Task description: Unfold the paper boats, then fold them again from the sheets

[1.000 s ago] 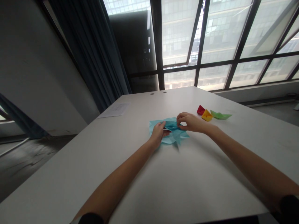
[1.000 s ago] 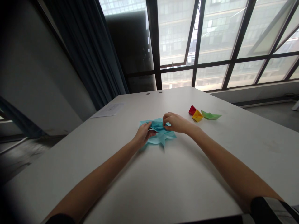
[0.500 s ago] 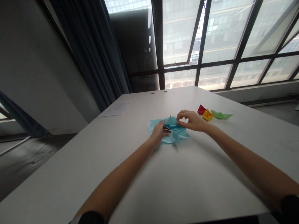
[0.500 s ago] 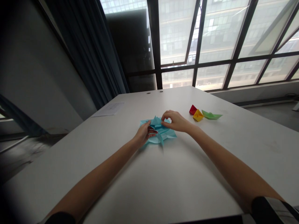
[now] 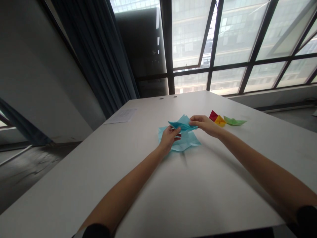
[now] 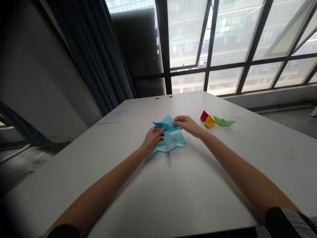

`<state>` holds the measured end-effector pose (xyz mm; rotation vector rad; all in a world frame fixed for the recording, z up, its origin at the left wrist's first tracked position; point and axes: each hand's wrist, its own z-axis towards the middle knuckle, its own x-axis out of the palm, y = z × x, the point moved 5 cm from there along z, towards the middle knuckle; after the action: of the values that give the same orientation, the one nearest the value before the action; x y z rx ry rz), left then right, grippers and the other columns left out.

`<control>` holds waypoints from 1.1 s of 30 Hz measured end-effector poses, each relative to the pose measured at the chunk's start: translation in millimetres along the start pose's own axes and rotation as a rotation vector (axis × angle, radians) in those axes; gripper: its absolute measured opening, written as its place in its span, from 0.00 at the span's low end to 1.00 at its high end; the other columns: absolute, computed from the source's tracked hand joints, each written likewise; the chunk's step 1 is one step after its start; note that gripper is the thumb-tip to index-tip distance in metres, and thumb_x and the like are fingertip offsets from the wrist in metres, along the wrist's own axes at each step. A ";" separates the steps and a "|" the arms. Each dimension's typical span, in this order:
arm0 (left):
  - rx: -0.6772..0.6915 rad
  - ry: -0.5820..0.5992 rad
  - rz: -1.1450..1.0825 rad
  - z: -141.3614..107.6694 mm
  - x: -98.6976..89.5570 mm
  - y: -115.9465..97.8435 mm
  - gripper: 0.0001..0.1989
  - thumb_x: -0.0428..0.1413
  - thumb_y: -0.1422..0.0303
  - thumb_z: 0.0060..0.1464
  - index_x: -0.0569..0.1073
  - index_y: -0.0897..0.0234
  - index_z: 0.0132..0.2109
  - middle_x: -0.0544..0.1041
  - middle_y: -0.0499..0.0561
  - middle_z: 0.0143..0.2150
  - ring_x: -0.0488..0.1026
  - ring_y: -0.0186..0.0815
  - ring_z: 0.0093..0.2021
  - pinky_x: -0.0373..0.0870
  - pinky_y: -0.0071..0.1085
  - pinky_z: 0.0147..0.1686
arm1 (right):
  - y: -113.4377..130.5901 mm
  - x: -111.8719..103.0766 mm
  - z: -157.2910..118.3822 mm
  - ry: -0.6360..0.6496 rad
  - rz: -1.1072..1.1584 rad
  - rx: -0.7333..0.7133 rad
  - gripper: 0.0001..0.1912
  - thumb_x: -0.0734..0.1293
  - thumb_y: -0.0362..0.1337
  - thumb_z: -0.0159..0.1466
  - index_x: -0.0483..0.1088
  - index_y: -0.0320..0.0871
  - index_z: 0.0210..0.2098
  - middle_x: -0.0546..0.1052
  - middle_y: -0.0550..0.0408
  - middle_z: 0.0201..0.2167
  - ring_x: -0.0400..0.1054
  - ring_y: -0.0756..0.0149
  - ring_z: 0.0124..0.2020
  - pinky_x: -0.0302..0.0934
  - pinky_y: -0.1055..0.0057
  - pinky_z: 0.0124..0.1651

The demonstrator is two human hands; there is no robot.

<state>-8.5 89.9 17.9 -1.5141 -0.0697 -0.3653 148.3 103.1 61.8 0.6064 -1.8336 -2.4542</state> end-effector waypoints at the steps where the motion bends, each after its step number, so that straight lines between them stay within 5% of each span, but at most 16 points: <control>1: -0.003 -0.005 0.021 0.6 -0.7 1.0 0.20 0.64 0.61 0.36 0.67 0.66 0.35 0.70 0.47 0.28 0.68 0.27 0.25 0.64 0.23 0.25 | -1.2 -0.2 0.4 -0.001 0.008 0.010 0.11 0.66 0.42 0.50 0.68 0.40 0.28 0.70 0.59 0.23 0.62 0.72 0.25 0.56 0.73 0.29; 11: -0.095 -0.061 0.237 3.0 -7.4 7.1 0.16 0.61 0.60 0.40 0.68 0.66 0.32 0.72 0.49 0.24 0.69 0.29 0.22 0.62 0.24 0.23 | -3.2 -5.6 1.8 0.001 -0.087 -0.079 0.14 0.66 0.45 0.51 0.70 0.40 0.30 0.73 0.55 0.30 0.65 0.67 0.32 0.59 0.70 0.36; 18: -0.022 -0.113 0.314 5.5 -9.7 3.8 0.14 0.60 0.61 0.42 0.67 0.67 0.31 0.71 0.47 0.21 0.68 0.29 0.20 0.60 0.23 0.20 | 13.3 -0.7 -4.4 0.075 -0.730 -0.331 0.10 0.68 0.42 0.51 0.71 0.41 0.27 0.72 0.51 0.33 0.65 0.66 0.31 0.59 0.69 0.35; 24: 0.014 -0.132 0.266 8.8 -10.0 9.7 0.13 0.59 0.72 0.40 0.64 0.65 0.34 0.71 0.46 0.25 0.69 0.29 0.23 0.63 0.24 0.23 | 11.2 6.4 -2.4 0.044 -0.932 -0.294 0.05 0.66 0.36 0.53 0.71 0.41 0.25 0.72 0.53 0.27 0.64 0.68 0.26 0.57 0.72 0.31; 29: 0.146 -0.156 0.349 10.3 -15.2 14.2 0.21 0.59 0.78 0.35 0.62 0.63 0.39 0.70 0.45 0.29 0.69 0.29 0.28 0.65 0.23 0.26 | 10.0 14.1 -5.3 -0.009 -0.934 -0.211 0.06 0.63 0.35 0.53 0.71 0.42 0.25 0.73 0.55 0.23 0.65 0.67 0.24 0.56 0.73 0.30; 33: 0.104 -0.125 0.280 6.9 -10.5 15.6 0.32 0.63 0.74 0.35 0.56 0.61 0.48 0.71 0.47 0.35 0.70 0.30 0.29 0.67 0.25 0.26 | 10.1 17.9 -8.0 -0.045 -0.848 -0.154 0.07 0.62 0.34 0.54 0.71 0.42 0.29 0.75 0.55 0.25 0.68 0.66 0.27 0.57 0.73 0.31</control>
<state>-12.8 98.9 0.6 -1.4195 0.0248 -0.0424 132.1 88.2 64.0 1.5905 -1.5707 -3.0454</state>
